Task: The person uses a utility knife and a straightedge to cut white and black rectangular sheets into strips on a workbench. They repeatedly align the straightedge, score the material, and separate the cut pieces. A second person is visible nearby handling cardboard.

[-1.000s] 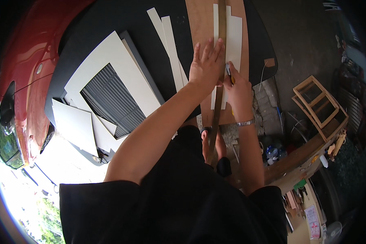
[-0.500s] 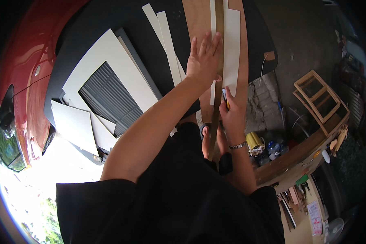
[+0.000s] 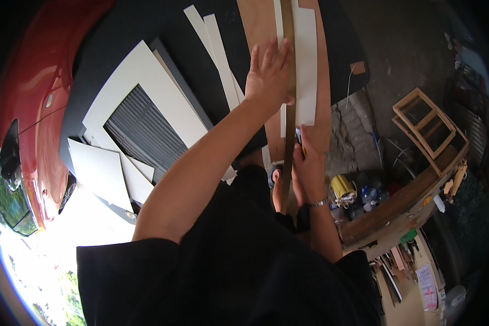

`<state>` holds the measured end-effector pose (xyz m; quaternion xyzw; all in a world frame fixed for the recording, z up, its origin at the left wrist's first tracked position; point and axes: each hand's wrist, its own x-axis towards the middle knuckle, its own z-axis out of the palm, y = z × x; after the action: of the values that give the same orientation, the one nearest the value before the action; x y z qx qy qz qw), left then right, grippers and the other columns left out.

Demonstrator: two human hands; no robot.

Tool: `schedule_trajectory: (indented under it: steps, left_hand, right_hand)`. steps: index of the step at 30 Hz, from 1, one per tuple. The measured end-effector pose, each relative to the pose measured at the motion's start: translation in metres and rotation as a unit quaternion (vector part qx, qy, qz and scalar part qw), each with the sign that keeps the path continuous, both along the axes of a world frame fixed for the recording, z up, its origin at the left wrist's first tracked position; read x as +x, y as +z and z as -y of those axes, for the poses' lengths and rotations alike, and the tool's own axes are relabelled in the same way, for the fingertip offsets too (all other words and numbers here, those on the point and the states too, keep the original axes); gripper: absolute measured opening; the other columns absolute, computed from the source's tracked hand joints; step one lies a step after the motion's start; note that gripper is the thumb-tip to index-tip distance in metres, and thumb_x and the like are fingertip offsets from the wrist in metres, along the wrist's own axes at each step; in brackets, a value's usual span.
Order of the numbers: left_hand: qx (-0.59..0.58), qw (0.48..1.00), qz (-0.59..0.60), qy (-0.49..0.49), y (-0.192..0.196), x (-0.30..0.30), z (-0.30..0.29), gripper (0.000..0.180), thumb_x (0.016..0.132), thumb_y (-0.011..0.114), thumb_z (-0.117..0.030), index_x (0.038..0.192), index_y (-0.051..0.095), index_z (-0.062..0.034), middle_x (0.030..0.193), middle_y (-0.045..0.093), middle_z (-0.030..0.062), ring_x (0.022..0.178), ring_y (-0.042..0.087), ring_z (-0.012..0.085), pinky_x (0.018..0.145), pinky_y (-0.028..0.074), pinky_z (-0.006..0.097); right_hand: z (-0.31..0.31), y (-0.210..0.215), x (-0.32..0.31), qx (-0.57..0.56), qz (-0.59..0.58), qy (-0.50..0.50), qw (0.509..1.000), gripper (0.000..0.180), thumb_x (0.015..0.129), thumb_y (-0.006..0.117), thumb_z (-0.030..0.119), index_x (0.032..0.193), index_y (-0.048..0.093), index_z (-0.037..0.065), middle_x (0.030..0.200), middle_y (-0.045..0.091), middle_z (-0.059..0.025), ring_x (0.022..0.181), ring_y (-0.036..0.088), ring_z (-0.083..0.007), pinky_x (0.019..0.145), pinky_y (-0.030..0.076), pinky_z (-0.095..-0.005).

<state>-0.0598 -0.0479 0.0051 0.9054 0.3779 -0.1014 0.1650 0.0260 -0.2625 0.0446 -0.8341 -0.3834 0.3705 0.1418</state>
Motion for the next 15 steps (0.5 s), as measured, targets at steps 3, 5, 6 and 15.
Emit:
schedule_trajectory:
  steps: [3, 5, 6, 15]
  left_hand:
    - [0.005, 1.0, -0.013, 0.001, 0.001, 0.001, -0.001, 0.133, 0.062, 0.083, -0.068, 0.161, 0.021, -0.0036, 0.169, 0.019, 0.0122, 0.157, 0.015, 0.0334, 0.125, 0.018, 0.058]
    - [0.026, 0.999, -0.02, -0.006, 0.003, 0.0, 0.002, 0.136, 0.06, 0.082, -0.071, 0.161, 0.022, -0.0036, 0.169, 0.019, 0.0129, 0.157, 0.016, 0.0338, 0.125, 0.017, 0.057]
    - [0.048, 0.999, -0.018, -0.017, -0.001, 0.002, 0.006, 0.137, 0.059, 0.081, -0.073, 0.161, 0.022, -0.0035, 0.169, 0.02, 0.0136, 0.157, 0.016, 0.0343, 0.126, 0.016, 0.057]
    - [-0.047, 0.977, 0.205, 0.046, -0.003, -0.019, -0.023, 0.086, 0.084, 0.081, -0.036, 0.151, 0.041, -0.0004, 0.165, 0.028, 0.0185, 0.153, 0.025, 0.0361, 0.126, 0.021, 0.052]
  right_hand:
    - [0.013, 0.01, 0.007, 0.007, 0.035, -0.022, 0.999, 0.046, 0.099, 0.061, 0.022, 0.143, 0.055, 0.01, 0.104, 0.069, -0.0278, 0.091, 0.065, -0.0496, 0.075, 0.052, -0.052]
    - [0.041, 0.015, 0.011, -0.002, 0.073, -0.002, 0.997, 0.037, 0.1, 0.061, 0.022, 0.133, 0.059, 0.005, 0.103, 0.068, -0.0274, 0.091, 0.064, -0.0499, 0.074, 0.051, -0.0522]
    - [0.063, 0.009, 0.007, -0.027, 0.095, 0.017, 0.995, 0.032, 0.1, 0.06, 0.021, 0.126, 0.06, 0.002, 0.103, 0.067, -0.0272, 0.092, 0.063, -0.0496, 0.073, 0.051, -0.052]
    - [0.103, -0.019, -0.05, 0.018, 0.099, -0.041, 0.994, 0.031, 0.084, 0.077, 0.025, 0.094, 0.061, 0.001, 0.079, 0.062, -0.02, 0.068, 0.064, -0.0355, 0.062, 0.049, -0.0451]
